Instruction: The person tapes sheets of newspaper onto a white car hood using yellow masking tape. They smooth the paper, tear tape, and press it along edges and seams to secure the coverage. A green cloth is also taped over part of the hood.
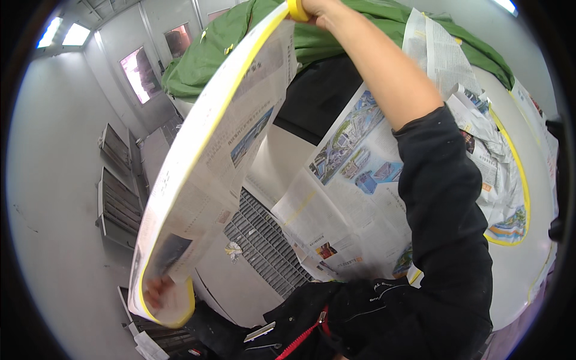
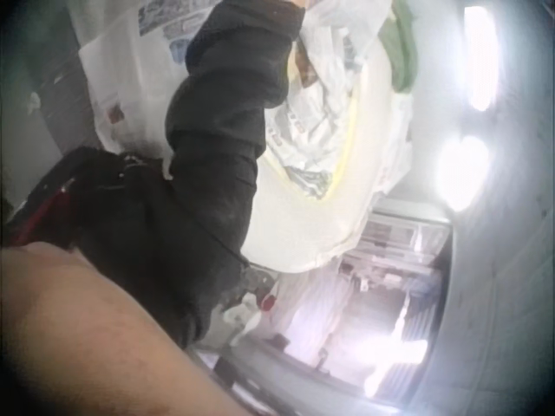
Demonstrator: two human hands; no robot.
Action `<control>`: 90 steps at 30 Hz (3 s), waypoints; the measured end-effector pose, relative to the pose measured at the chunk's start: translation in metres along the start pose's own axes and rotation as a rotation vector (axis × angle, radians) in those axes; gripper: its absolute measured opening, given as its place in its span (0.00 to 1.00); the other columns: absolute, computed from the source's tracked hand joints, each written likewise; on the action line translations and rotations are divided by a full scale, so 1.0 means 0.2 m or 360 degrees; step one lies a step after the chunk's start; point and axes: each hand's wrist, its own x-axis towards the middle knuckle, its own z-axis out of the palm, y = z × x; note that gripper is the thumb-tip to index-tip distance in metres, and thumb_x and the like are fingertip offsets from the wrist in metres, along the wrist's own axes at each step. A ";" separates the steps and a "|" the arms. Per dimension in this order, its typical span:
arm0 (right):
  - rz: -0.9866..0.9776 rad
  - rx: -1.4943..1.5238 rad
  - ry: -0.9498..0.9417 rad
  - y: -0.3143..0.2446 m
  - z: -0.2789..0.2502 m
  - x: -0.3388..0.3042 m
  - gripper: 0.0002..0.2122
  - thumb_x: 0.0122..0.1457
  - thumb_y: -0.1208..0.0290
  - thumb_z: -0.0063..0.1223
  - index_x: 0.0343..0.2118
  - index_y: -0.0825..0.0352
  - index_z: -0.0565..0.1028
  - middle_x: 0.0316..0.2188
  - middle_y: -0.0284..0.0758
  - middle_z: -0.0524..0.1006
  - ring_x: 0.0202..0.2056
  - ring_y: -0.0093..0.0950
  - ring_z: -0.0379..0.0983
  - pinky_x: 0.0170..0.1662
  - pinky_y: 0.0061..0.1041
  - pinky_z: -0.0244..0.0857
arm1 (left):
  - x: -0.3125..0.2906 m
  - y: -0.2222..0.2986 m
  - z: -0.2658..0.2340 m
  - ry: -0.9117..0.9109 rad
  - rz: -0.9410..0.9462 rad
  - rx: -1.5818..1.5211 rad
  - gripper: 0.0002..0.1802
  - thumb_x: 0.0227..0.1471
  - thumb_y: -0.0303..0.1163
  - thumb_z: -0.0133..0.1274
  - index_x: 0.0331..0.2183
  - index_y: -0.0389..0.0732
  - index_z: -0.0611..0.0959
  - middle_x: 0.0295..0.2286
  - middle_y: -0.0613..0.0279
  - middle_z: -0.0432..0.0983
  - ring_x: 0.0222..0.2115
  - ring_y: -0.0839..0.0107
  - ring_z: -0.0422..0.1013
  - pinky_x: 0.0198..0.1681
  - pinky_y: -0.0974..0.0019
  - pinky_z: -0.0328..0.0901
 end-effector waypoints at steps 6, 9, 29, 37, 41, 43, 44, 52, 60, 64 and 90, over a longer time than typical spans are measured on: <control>0.0325 -0.0675 -0.0544 0.27 0.06 -0.05 0.11 0.66 0.66 0.59 0.43 0.68 0.81 0.40 0.38 0.83 0.34 0.31 0.83 0.37 0.28 0.78 | -0.19 -0.51 -0.23 0.0374 -0.0679 0.0088 0.24 0.59 0.42 0.57 0.53 0.41 0.78 0.58 0.51 0.72 0.61 0.51 0.65 0.67 0.41 0.55; 0.0273 -0.0710 -0.0753 0.32 0.06 0.00 0.12 0.65 0.64 0.60 0.44 0.69 0.80 0.40 0.38 0.82 0.35 0.28 0.82 0.39 0.29 0.76 | -0.48 -0.81 -0.19 0.0371 -0.1132 0.0024 0.26 0.60 0.42 0.56 0.56 0.40 0.75 0.59 0.51 0.71 0.61 0.50 0.65 0.66 0.40 0.56; -0.1355 -0.0082 0.1189 -1.55 -2.69 -1.99 0.17 0.62 0.70 0.64 0.52 0.68 0.74 0.45 0.36 0.78 0.46 0.32 0.76 0.51 0.35 0.73 | 0.49 -1.55 2.41 -0.1335 -0.1186 -0.0285 0.25 0.70 0.37 0.45 0.59 0.30 0.71 0.59 0.51 0.71 0.59 0.58 0.68 0.65 0.54 0.60; -0.0918 0.0023 0.2440 -1.41 -2.84 -3.07 0.15 0.64 0.73 0.61 0.52 0.69 0.74 0.47 0.40 0.78 0.41 0.34 0.80 0.37 0.26 0.81 | 0.17 -1.56 3.89 -0.1934 -0.1200 -0.0014 0.05 0.63 0.33 0.54 0.34 0.45 0.78 0.23 0.70 0.75 0.14 0.83 0.66 0.11 0.79 0.57; -0.0879 0.0123 0.2495 -1.43 -2.85 -3.27 0.15 0.64 0.75 0.60 0.52 0.69 0.74 0.47 0.42 0.78 0.41 0.35 0.81 0.38 0.28 0.82 | 0.10 -1.34 4.21 -0.1913 -0.1470 -0.0123 0.05 0.63 0.30 0.49 0.39 0.41 0.76 0.47 0.47 0.80 0.12 0.90 0.59 0.09 0.84 0.49; -0.0934 0.0144 0.2353 -1.46 -2.82 -3.26 0.14 0.64 0.75 0.59 0.51 0.70 0.74 0.46 0.41 0.78 0.41 0.35 0.80 0.40 0.28 0.82 | 0.18 -1.27 4.26 -0.2006 -0.1592 -0.0237 0.07 0.64 0.28 0.45 0.39 0.35 0.75 0.58 0.42 0.71 0.13 0.90 0.59 0.09 0.84 0.48; -0.0960 0.0188 0.2314 -1.47 -2.81 -3.23 0.14 0.65 0.74 0.59 0.51 0.70 0.73 0.46 0.40 0.78 0.42 0.35 0.80 0.41 0.29 0.81 | 0.25 -1.26 4.26 -0.2020 -0.1593 -0.0276 0.09 0.65 0.27 0.43 0.41 0.33 0.76 0.60 0.42 0.68 0.14 0.90 0.59 0.09 0.85 0.48; -0.1330 0.0045 0.1489 -1.53 -2.75 -2.75 0.14 0.66 0.67 0.55 0.53 0.60 0.71 0.46 0.35 0.77 0.48 0.34 0.73 0.50 0.41 0.69 | 1.17 -1.34 4.01 -0.2301 -0.1250 -0.0446 0.25 0.63 0.22 0.42 0.62 0.33 0.70 0.63 0.50 0.66 0.14 0.88 0.60 0.10 0.85 0.50; -0.1377 0.0130 0.0993 -1.43 -2.56 -2.11 0.19 0.66 0.68 0.56 0.58 0.61 0.67 0.53 0.38 0.73 0.54 0.39 0.70 0.55 0.48 0.67 | 1.32 -1.37 2.95 -0.1388 -0.1109 -0.0228 0.12 0.68 0.35 0.49 0.43 0.38 0.80 0.23 0.69 0.76 0.09 0.85 0.58 0.08 0.80 0.47; -0.1285 0.0079 0.1125 -1.45 -2.57 -1.86 0.20 0.62 0.71 0.63 0.54 0.68 0.70 0.47 0.38 0.76 0.45 0.38 0.76 0.51 0.45 0.72 | 1.00 -1.50 2.57 -0.1244 -0.1239 -0.0137 0.11 0.68 0.37 0.47 0.36 0.42 0.80 0.18 0.73 0.73 0.08 0.84 0.59 0.07 0.79 0.46; -0.1790 0.0231 0.1576 -1.24 -2.90 -3.63 0.14 0.63 0.72 0.59 0.50 0.65 0.72 0.52 0.39 0.76 0.54 0.34 0.72 0.64 0.45 0.61 | -0.56 -1.67 5.12 -0.2170 -0.1019 -0.0636 0.25 0.63 0.50 0.56 0.49 0.39 0.80 0.39 0.61 0.81 0.42 0.64 0.77 0.46 0.61 0.73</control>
